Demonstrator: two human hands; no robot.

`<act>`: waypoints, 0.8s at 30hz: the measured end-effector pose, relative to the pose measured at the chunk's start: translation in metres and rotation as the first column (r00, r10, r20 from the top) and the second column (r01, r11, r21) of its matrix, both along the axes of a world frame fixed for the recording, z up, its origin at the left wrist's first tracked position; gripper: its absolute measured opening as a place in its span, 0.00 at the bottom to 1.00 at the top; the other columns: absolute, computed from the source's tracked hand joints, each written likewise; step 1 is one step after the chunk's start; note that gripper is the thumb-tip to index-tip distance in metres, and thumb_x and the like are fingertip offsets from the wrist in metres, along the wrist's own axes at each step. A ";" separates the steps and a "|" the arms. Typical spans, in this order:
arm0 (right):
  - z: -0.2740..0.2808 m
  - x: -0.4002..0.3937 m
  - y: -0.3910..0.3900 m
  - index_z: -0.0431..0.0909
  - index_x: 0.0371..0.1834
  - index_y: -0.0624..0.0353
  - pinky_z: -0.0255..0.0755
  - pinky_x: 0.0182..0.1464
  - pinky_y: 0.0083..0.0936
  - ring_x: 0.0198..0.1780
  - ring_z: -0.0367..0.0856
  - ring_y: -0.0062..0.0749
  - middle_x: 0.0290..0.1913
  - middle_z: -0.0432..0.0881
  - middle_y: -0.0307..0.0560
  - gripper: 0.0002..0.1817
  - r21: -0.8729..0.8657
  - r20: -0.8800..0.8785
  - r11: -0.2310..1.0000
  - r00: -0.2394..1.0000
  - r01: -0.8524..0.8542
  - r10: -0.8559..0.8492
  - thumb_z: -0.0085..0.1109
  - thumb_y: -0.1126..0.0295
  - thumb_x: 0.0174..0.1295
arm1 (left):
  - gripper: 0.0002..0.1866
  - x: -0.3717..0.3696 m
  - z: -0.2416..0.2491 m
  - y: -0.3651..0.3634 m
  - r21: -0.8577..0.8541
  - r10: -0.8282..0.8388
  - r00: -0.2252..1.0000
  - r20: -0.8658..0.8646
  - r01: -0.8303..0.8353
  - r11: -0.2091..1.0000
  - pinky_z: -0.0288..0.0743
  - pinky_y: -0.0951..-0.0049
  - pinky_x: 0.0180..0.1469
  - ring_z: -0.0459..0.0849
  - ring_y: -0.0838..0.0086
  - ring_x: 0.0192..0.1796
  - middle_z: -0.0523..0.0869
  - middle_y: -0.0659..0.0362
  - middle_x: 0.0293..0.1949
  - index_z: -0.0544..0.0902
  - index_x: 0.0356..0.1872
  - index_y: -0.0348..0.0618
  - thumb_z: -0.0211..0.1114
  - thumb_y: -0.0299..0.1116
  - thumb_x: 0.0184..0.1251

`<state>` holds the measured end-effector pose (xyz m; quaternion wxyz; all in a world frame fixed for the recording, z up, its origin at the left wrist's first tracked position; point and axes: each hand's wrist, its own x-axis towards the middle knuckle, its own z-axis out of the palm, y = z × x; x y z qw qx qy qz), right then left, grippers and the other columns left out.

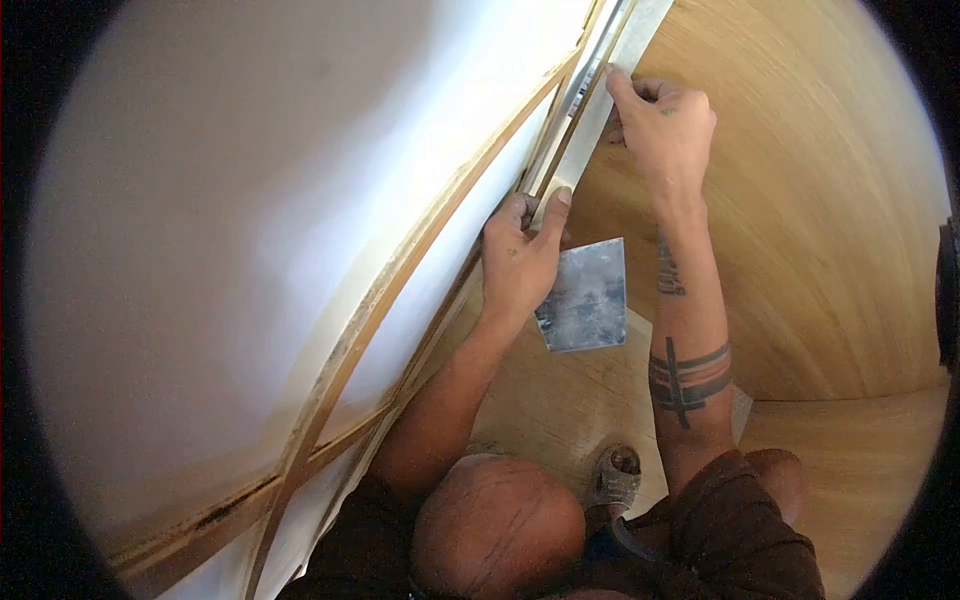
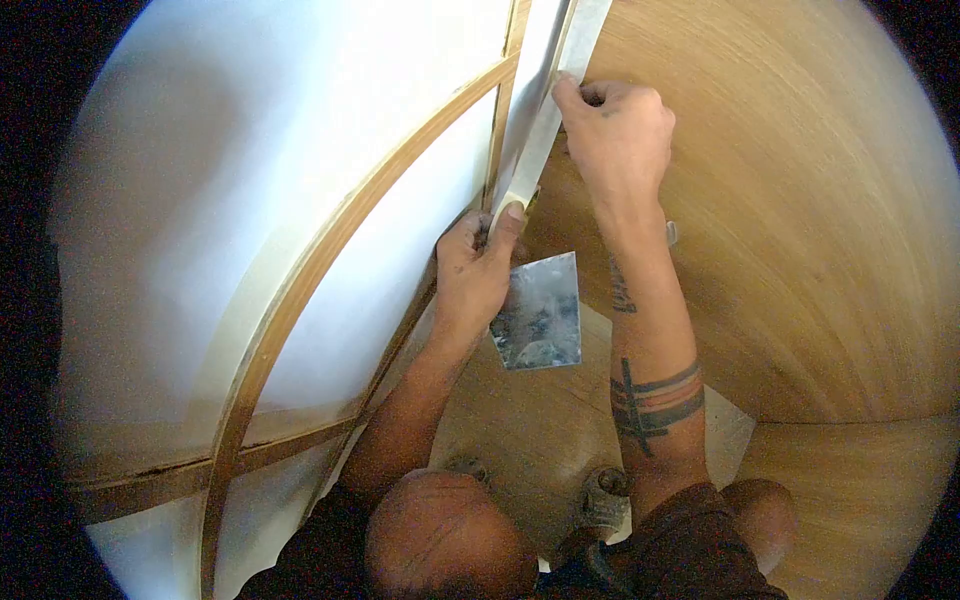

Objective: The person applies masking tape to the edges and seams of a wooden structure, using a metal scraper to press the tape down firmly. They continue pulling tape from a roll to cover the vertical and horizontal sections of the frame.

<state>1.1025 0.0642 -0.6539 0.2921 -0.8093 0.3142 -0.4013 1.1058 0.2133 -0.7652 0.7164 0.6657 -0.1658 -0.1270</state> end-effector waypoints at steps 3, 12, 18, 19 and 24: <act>-0.006 0.004 -0.011 0.92 0.31 0.62 0.83 0.41 0.39 0.26 0.89 0.43 0.19 0.86 0.51 0.23 -0.050 -0.020 0.999 1.000 0.010 -0.011 0.71 0.49 0.63 | 0.23 0.002 -0.004 -0.005 0.005 -0.009 1.000 -0.020 0.009 1.000 0.75 0.71 0.30 0.80 0.77 0.25 0.84 0.58 0.22 0.84 0.34 0.32 0.69 0.46 0.78; -0.002 0.002 -0.011 0.92 0.30 0.63 0.83 0.42 0.41 0.28 0.90 0.48 0.20 0.86 0.54 0.24 0.007 -0.028 1.000 1.000 -0.007 0.007 0.71 0.49 0.63 | 0.23 0.001 -0.008 -0.009 -0.048 0.016 0.999 0.033 -0.014 0.999 0.75 0.70 0.32 0.80 0.77 0.26 0.84 0.58 0.23 0.84 0.31 0.33 0.69 0.46 0.78; 0.005 -0.001 -0.008 0.91 0.29 0.63 0.83 0.42 0.43 0.28 0.90 0.50 0.20 0.86 0.55 0.24 -0.031 -0.069 1.000 0.998 -0.005 0.003 0.70 0.49 0.62 | 0.23 0.002 -0.003 -0.006 0.052 0.029 0.999 0.040 -0.031 0.998 0.75 0.69 0.32 0.79 0.76 0.26 0.84 0.58 0.23 0.84 0.30 0.34 0.70 0.46 0.77; 0.009 -0.004 -0.005 0.91 0.29 0.63 0.83 0.42 0.43 0.28 0.90 0.50 0.20 0.86 0.55 0.24 -0.030 -0.065 1.000 0.998 0.002 -0.004 0.70 0.49 0.62 | 0.23 0.002 -0.004 -0.006 0.052 0.022 0.999 0.044 -0.025 0.998 0.75 0.69 0.32 0.79 0.76 0.26 0.84 0.58 0.23 0.84 0.30 0.34 0.70 0.46 0.77; 0.037 -0.012 -0.005 0.91 0.23 0.59 0.85 0.42 0.39 0.28 0.90 0.46 0.18 0.86 0.49 0.23 -0.120 -0.292 0.992 0.956 -0.031 -0.006 0.70 0.49 0.60 | 0.23 0.002 -0.001 -0.002 0.053 0.015 1.000 -0.016 -0.014 0.999 0.75 0.68 0.34 0.79 0.75 0.26 0.84 0.57 0.22 0.83 0.30 0.34 0.70 0.47 0.77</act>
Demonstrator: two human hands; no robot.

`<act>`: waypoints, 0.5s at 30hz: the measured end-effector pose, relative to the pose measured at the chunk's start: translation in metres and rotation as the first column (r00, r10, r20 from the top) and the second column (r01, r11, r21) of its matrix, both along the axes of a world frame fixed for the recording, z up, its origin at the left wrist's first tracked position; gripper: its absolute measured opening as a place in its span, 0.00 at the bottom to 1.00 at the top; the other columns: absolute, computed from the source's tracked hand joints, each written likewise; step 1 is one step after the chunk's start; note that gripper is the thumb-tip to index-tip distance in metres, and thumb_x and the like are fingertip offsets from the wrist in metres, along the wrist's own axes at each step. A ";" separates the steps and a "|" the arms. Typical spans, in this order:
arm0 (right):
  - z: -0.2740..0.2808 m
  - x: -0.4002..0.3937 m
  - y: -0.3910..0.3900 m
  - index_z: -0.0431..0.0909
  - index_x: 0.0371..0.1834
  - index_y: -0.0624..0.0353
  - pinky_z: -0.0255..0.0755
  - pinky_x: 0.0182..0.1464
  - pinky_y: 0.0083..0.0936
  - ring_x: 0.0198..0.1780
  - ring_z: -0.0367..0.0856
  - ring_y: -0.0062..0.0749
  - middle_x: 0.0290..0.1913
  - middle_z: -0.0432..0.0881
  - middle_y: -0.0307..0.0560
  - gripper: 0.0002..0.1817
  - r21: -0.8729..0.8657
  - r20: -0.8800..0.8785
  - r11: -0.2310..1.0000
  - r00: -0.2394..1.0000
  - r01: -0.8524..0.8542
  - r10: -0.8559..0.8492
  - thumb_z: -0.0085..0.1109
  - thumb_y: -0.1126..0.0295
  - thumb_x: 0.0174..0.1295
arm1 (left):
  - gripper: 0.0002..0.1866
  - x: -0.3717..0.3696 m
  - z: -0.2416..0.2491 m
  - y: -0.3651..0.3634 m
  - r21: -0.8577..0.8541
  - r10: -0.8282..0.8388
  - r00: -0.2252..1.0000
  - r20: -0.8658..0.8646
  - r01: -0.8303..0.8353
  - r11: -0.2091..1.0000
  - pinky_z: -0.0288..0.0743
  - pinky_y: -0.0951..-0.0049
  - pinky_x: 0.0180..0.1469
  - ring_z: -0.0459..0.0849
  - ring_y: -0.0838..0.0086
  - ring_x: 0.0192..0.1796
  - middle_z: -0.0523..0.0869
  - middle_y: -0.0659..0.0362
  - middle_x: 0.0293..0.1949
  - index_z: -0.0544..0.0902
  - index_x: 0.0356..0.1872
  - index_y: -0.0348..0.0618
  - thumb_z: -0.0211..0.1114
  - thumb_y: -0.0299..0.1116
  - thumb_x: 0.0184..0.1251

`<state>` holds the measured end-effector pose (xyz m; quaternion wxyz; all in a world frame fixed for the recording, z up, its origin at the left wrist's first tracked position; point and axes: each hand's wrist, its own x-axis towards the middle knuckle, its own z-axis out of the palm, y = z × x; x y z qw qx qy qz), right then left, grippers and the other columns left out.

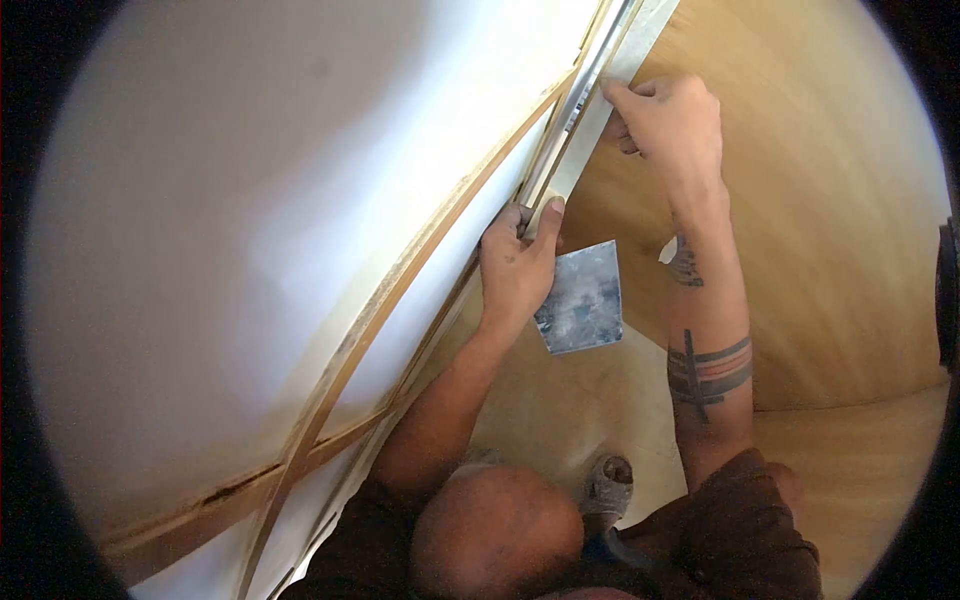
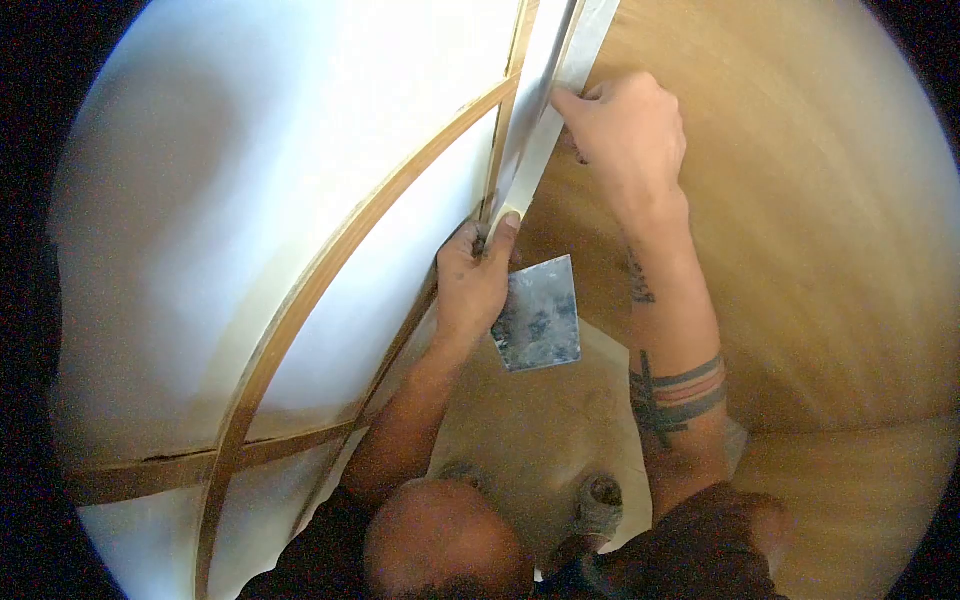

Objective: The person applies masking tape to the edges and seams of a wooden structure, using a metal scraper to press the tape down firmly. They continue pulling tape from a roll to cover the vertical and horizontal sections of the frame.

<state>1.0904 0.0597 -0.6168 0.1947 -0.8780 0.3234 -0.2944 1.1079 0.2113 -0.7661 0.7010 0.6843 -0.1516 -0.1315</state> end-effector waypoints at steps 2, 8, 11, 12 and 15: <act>0.017 0.000 -0.002 0.91 0.22 0.58 0.85 0.42 0.38 0.28 0.91 0.45 0.18 0.86 0.48 0.23 0.002 -0.005 1.000 1.000 0.005 -0.005 0.70 0.48 0.60 | 0.23 0.001 -0.002 0.000 -0.005 0.020 0.999 0.047 -0.019 1.000 0.75 0.68 0.34 0.79 0.75 0.26 0.84 0.57 0.23 0.83 0.30 0.34 0.70 0.47 0.77; 0.066 -0.008 0.023 0.86 0.20 0.65 0.79 0.26 0.26 0.18 0.84 0.26 0.16 0.84 0.45 0.23 -0.101 0.296 0.995 0.955 0.015 0.016 0.74 0.56 0.64 | 0.23 0.003 -0.011 -0.003 -0.061 0.012 0.999 0.041 -0.010 0.998 0.76 0.69 0.35 0.80 0.76 0.28 0.85 0.57 0.24 0.84 0.32 0.33 0.70 0.46 0.77; 0.046 -0.003 0.002 0.87 0.20 0.65 0.79 0.26 0.28 0.18 0.84 0.27 0.15 0.83 0.45 0.24 -0.238 0.319 0.967 0.948 0.092 -0.012 0.74 0.54 0.64 | 0.23 0.002 -0.010 -0.005 -0.120 0.014 0.999 0.033 -0.010 0.993 0.76 0.70 0.35 0.82 0.76 0.29 0.85 0.57 0.25 0.85 0.35 0.31 0.71 0.47 0.77; 0.033 0.001 -0.009 0.90 0.24 0.62 0.82 0.32 0.28 0.21 0.86 0.27 0.18 0.86 0.44 0.27 -0.394 0.219 0.911 0.975 0.122 -0.036 0.71 0.46 0.65 | 0.23 0.001 -0.008 -0.005 -0.165 0.014 1.000 0.009 -0.013 0.986 0.77 0.70 0.35 0.83 0.76 0.30 0.86 0.57 0.25 0.86 0.36 0.31 0.71 0.47 0.77; 0.006 0.000 -0.001 0.91 0.28 0.56 0.83 0.39 0.48 0.31 0.89 0.61 0.23 0.86 0.59 0.28 -0.238 0.105 0.965 0.991 0.109 -0.086 0.68 0.40 0.63 | 0.24 0.003 -0.009 -0.004 -0.130 -0.026 1.000 0.009 0.027 0.991 0.78 0.71 0.36 0.85 0.75 0.32 0.88 0.55 0.28 0.86 0.40 0.29 0.70 0.48 0.77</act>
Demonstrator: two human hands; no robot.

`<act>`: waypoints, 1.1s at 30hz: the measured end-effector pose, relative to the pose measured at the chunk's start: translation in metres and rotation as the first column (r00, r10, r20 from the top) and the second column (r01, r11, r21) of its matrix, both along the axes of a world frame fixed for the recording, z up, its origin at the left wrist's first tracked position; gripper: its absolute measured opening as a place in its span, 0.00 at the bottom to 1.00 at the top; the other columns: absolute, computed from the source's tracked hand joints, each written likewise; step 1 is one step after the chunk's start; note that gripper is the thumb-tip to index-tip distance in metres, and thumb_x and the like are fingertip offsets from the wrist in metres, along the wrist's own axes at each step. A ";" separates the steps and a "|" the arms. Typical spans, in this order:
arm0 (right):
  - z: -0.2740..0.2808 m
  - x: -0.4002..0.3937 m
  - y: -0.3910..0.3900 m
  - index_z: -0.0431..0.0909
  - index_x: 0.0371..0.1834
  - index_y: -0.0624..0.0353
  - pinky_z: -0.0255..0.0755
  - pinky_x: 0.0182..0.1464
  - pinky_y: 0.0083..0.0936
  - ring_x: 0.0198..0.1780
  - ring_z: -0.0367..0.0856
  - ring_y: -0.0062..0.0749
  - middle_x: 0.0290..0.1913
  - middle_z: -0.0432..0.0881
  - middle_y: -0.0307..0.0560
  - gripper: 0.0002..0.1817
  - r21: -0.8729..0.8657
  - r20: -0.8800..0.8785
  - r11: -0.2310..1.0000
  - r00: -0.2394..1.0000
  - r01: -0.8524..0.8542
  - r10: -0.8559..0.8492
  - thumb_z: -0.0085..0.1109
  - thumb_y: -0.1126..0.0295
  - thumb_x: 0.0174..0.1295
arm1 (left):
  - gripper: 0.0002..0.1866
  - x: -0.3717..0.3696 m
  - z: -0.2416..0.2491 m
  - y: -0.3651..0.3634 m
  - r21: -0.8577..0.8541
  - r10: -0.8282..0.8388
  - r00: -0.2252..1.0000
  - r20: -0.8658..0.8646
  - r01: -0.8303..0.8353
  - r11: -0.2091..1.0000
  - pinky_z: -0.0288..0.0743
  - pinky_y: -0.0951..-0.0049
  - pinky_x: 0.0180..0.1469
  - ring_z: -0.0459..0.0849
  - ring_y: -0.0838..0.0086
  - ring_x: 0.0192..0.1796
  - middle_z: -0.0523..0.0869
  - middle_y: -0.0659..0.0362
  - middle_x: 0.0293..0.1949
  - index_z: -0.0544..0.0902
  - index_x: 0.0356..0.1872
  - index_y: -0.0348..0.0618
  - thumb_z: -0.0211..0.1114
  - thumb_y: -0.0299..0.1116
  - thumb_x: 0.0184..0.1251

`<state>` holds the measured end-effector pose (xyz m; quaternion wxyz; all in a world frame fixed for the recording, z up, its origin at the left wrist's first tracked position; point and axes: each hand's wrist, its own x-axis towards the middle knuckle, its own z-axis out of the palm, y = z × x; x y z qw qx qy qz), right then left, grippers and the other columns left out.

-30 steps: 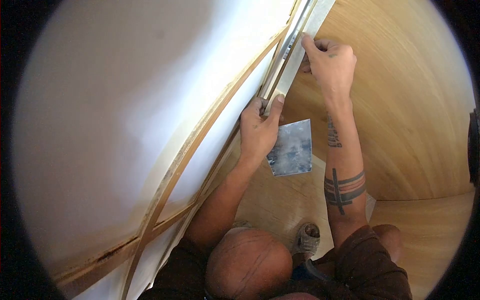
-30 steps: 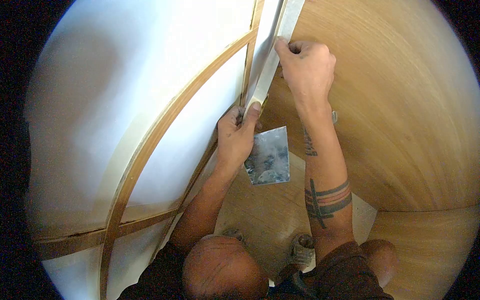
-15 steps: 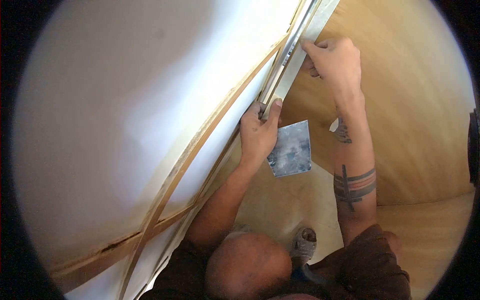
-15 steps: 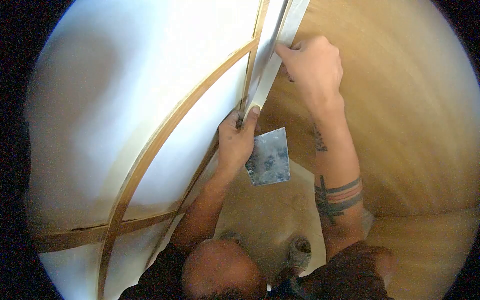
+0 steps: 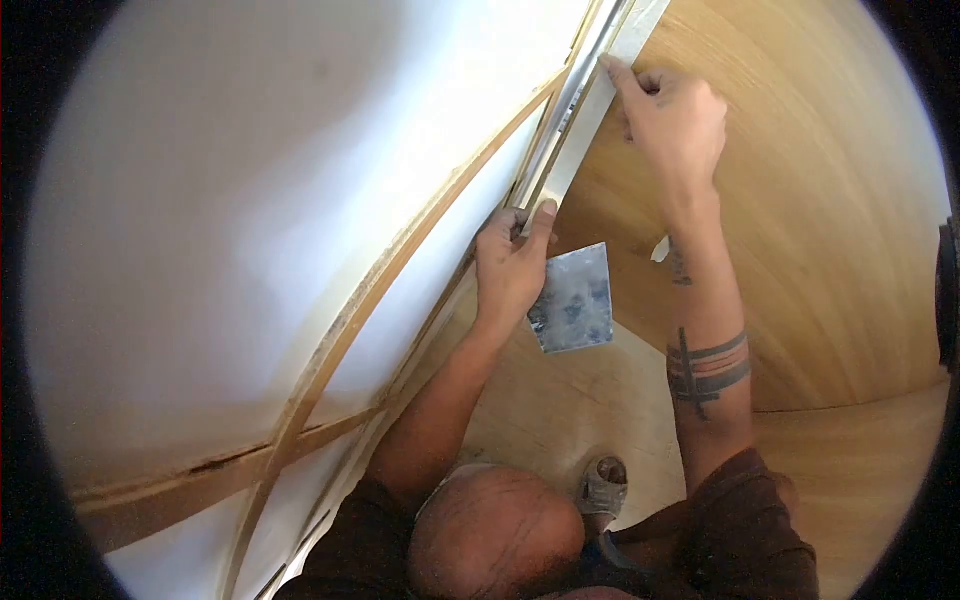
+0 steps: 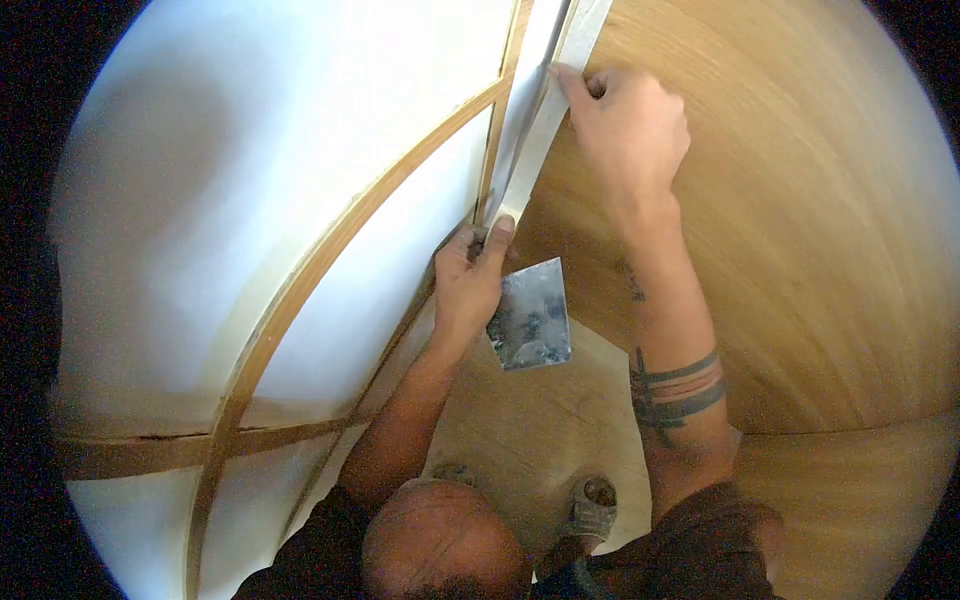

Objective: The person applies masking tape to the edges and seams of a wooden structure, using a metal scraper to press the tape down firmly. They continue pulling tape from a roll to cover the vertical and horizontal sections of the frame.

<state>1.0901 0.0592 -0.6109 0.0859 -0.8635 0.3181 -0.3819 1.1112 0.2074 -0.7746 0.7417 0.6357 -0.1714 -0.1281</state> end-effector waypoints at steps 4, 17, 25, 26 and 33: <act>-0.014 0.005 -0.002 0.91 0.27 0.56 0.82 0.39 0.49 0.30 0.88 0.60 0.22 0.86 0.58 0.29 0.025 -0.010 1.000 1.000 -0.011 0.011 0.66 0.38 0.65 | 0.24 -0.001 0.003 0.003 0.107 -0.014 1.000 0.003 0.014 0.994 0.78 0.71 0.36 0.86 0.75 0.33 0.89 0.53 0.30 0.86 0.41 0.29 0.70 0.48 0.77; -0.069 0.004 -0.011 0.91 0.28 0.65 0.81 0.33 0.38 0.23 0.86 0.47 0.17 0.83 0.54 0.32 0.281 -0.073 0.948 0.981 -0.152 0.179 0.71 0.41 0.63 | 0.20 -0.003 -0.009 -0.003 0.040 0.010 0.999 0.048 -0.012 0.999 0.78 0.66 0.47 0.85 0.74 0.39 0.90 0.53 0.33 0.86 0.40 0.30 0.70 0.43 0.77; -0.085 0.001 -0.006 0.90 0.24 0.67 0.78 0.27 0.30 0.18 0.84 0.31 0.15 0.83 0.48 0.31 0.419 0.208 0.853 0.948 -0.310 0.242 0.73 0.43 0.64 | 0.20 0.000 0.000 -0.002 0.002 -0.002 0.999 0.050 0.002 1.000 0.78 0.68 0.45 0.84 0.74 0.38 0.90 0.53 0.33 0.86 0.39 0.30 0.69 0.44 0.77; -0.086 0.000 -0.006 0.90 0.24 0.67 0.78 0.27 0.30 0.18 0.84 0.31 0.15 0.83 0.48 0.31 0.423 0.206 0.853 0.949 -0.305 0.237 0.73 0.43 0.64 | 0.20 0.000 0.000 0.000 0.045 -0.002 0.999 0.051 0.000 0.999 0.78 0.69 0.45 0.84 0.74 0.38 0.90 0.53 0.33 0.86 0.39 0.31 0.69 0.44 0.78; -0.087 0.001 0.001 0.90 0.25 0.67 0.81 0.30 0.32 0.21 0.86 0.34 0.18 0.85 0.50 0.30 0.374 0.106 0.907 0.981 -0.191 0.163 0.71 0.45 0.66 | 0.21 0.001 0.002 0.002 0.004 -0.020 0.999 0.032 0.020 1.000 0.78 0.71 0.44 0.84 0.76 0.36 0.90 0.54 0.33 0.87 0.40 0.30 0.69 0.45 0.78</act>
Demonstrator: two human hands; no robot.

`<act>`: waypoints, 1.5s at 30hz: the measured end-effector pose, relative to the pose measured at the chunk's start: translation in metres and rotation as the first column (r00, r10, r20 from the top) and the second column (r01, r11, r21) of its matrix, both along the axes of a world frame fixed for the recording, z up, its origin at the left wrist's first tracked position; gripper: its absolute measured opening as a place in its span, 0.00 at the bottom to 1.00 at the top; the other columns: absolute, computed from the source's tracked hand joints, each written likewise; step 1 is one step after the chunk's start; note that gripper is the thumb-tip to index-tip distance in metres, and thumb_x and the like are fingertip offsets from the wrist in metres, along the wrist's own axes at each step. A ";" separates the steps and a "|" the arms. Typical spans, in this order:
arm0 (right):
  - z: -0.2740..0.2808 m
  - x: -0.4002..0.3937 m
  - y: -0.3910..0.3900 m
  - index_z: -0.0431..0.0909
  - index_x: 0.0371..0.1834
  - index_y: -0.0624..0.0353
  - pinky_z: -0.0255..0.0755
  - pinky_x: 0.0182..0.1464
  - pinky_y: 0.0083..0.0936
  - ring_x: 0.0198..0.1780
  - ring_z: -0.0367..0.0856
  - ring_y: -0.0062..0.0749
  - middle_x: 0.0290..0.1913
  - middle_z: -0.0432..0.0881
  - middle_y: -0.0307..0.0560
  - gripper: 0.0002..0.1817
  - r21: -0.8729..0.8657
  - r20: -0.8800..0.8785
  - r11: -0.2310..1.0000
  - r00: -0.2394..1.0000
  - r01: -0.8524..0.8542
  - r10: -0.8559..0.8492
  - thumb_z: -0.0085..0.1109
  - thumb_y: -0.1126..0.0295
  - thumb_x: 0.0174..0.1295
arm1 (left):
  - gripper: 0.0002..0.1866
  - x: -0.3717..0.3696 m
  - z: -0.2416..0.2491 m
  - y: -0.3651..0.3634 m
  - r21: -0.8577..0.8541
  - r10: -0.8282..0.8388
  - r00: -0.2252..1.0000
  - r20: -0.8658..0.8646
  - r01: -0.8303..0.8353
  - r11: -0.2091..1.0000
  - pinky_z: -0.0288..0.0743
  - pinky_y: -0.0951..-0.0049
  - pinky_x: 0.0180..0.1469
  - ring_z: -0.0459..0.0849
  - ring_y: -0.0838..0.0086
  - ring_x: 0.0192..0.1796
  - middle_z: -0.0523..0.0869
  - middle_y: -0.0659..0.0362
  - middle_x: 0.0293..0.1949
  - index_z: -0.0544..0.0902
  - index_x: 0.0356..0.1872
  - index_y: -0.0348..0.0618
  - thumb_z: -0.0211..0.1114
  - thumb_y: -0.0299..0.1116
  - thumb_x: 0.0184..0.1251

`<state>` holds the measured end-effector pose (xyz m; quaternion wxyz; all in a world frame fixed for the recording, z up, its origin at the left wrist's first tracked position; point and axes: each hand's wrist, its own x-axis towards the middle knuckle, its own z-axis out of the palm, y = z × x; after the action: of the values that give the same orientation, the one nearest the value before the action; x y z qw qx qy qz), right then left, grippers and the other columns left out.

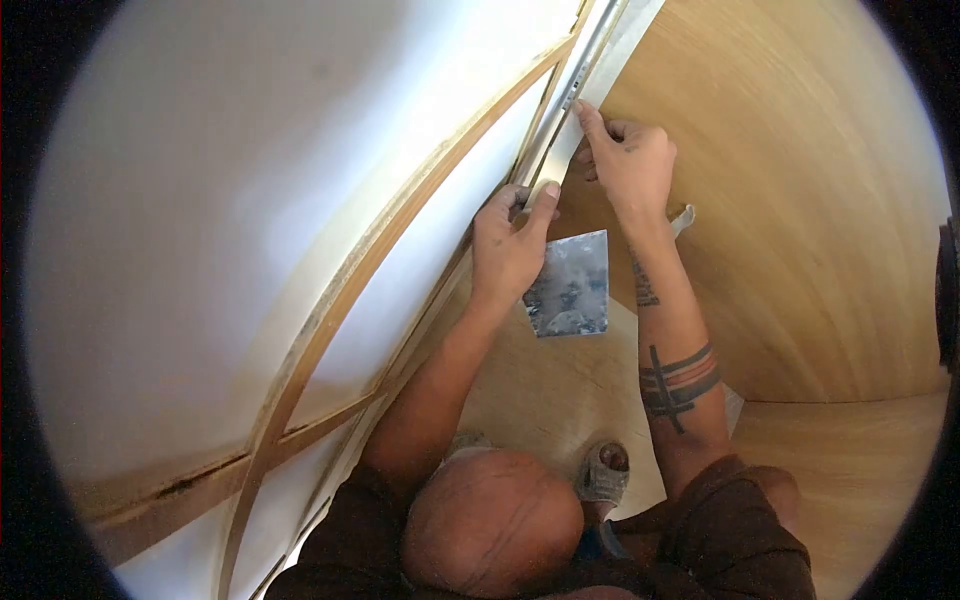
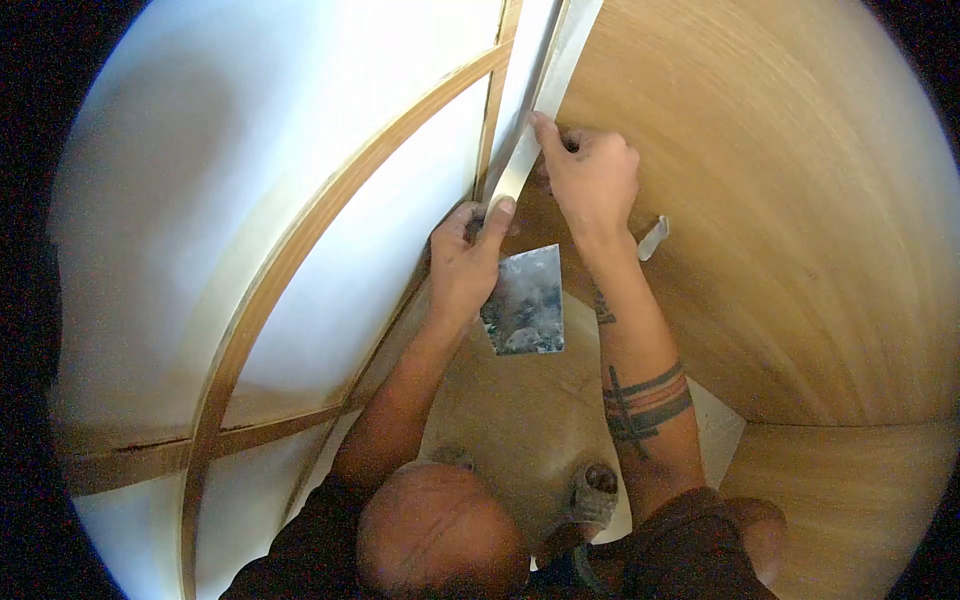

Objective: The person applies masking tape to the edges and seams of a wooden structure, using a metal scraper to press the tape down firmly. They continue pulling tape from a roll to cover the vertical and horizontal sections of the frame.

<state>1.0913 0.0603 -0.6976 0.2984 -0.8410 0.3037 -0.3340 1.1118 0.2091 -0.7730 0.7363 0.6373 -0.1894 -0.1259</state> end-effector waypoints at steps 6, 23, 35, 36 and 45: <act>0.002 0.000 0.003 0.89 0.26 0.74 0.82 0.26 0.25 0.20 0.85 0.26 0.19 0.86 0.49 0.29 0.020 -0.010 1.000 1.000 -0.003 0.004 0.73 0.52 0.68 | 0.21 -0.001 -0.004 -0.002 -0.001 -0.002 1.000 -0.029 0.002 1.000 0.78 0.70 0.43 0.84 0.76 0.37 0.90 0.53 0.33 0.87 0.40 0.30 0.69 0.45 0.78; 0.007 0.001 0.002 0.92 0.25 0.60 0.82 0.40 0.44 0.27 0.88 0.55 0.19 0.85 0.57 0.30 0.037 -0.089 0.999 0.996 0.034 -0.030 0.67 0.41 0.67 | 0.23 -0.001 -0.003 -0.003 0.003 -0.015 0.999 -0.043 0.015 1.000 0.78 0.71 0.41 0.85 0.76 0.35 0.90 0.53 0.33 0.86 0.42 0.29 0.69 0.46 0.79; 0.008 0.003 0.004 0.91 0.21 0.58 0.82 0.40 0.45 0.27 0.88 0.53 0.18 0.85 0.55 0.31 0.012 -0.121 0.999 0.991 0.052 -0.050 0.65 0.40 0.68 | 0.18 -0.001 -0.007 -0.004 0.001 0.010 1.000 -0.018 -0.010 1.000 0.73 0.74 0.40 0.76 0.81 0.35 0.86 0.64 0.32 0.87 0.37 0.35 0.70 0.44 0.78; 0.008 0.003 0.003 0.91 0.21 0.58 0.83 0.40 0.45 0.27 0.88 0.54 0.18 0.85 0.55 0.31 -0.006 -0.123 0.999 0.991 0.049 -0.050 0.65 0.41 0.68 | 0.18 -0.001 -0.007 -0.004 -0.010 0.008 0.999 -0.037 -0.008 1.000 0.73 0.75 0.40 0.76 0.81 0.35 0.86 0.64 0.31 0.87 0.37 0.35 0.70 0.43 0.79; 0.012 0.004 0.007 0.91 0.22 0.60 0.83 0.42 0.46 0.29 0.89 0.57 0.20 0.85 0.57 0.31 -0.031 -0.133 0.998 0.989 0.054 -0.058 0.65 0.42 0.68 | 0.21 0.000 -0.005 -0.003 0.011 0.020 1.000 -0.012 -0.020 1.000 0.78 0.70 0.43 0.83 0.76 0.36 0.90 0.54 0.32 0.87 0.39 0.30 0.69 0.44 0.78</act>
<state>1.0955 0.0673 -0.6860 0.2564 -0.8565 0.3420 -0.2893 1.1117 0.2059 -0.7783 0.7350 0.6426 -0.1778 -0.1233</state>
